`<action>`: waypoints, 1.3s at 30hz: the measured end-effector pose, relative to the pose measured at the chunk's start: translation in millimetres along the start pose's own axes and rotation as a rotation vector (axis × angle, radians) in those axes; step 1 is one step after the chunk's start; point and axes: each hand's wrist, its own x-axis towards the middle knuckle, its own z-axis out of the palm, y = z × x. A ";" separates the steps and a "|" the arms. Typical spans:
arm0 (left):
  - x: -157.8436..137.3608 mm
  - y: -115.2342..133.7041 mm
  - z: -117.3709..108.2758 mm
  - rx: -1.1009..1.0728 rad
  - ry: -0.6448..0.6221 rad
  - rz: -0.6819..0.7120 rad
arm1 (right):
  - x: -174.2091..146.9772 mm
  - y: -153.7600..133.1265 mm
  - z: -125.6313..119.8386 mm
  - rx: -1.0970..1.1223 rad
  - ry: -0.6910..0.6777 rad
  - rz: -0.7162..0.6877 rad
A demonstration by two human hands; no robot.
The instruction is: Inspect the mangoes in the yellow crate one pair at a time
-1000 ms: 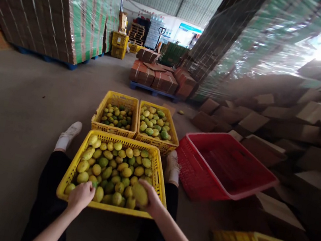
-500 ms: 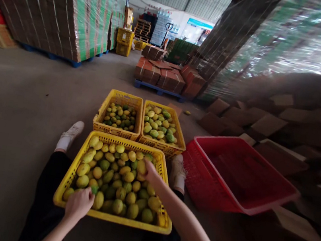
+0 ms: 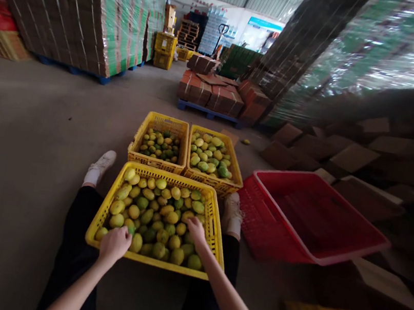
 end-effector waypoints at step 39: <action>-3.5 1.3 -10.8 0.009 0.010 -0.025 | -49.4 28.2 34.4 -0.239 -0.175 -0.068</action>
